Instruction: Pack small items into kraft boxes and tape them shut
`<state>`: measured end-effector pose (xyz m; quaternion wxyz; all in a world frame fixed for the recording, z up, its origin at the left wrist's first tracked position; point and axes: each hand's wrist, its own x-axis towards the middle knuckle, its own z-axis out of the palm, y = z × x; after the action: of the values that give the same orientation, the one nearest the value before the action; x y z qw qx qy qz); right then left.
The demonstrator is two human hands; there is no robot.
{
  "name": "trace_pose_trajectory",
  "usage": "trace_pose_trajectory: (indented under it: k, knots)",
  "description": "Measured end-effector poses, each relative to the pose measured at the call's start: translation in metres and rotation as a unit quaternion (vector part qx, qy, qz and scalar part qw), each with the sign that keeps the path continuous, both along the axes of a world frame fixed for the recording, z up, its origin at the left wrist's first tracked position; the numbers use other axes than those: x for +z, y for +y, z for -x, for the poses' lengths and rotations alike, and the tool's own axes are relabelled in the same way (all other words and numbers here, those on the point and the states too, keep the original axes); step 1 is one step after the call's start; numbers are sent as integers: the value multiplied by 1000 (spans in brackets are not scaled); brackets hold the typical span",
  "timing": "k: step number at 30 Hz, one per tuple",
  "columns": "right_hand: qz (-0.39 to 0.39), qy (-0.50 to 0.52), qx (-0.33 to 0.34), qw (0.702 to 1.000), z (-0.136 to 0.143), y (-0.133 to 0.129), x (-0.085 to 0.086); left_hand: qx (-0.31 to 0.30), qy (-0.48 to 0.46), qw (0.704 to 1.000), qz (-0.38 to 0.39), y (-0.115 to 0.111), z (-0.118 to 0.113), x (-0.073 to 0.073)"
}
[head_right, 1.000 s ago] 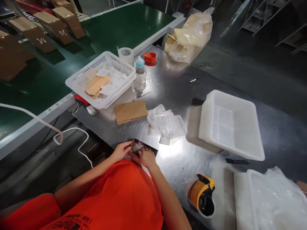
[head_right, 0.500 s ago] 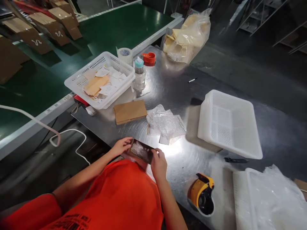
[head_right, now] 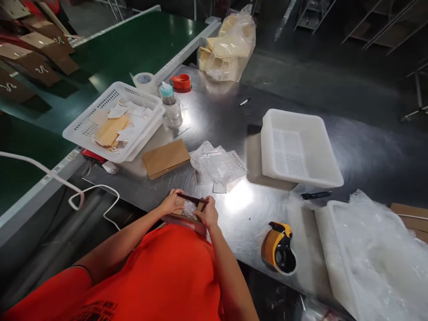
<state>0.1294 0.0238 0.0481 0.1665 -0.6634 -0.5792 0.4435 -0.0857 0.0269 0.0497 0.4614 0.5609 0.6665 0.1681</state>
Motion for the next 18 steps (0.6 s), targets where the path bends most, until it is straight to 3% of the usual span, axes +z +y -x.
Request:
trace_pose_trajectory:
  k: [4, 10, 14, 18]
  knots:
    - [-69, 20, 69, 995, -9, -10, 1, -22, 46, 998, -48, -5, 4, 10]
    - [-84, 28, 151, 985, -25, -16, 3, -189, 60, 975, -97, -7, 23, 31]
    - [-64, 112, 87, 988, -21, -13, -4, -257, 61, 959, -99, -4, 29, 40]
    - [-75, 135, 27, 988, -11, -17, -12, -188, 103, 975, -65, -3, 12, 35]
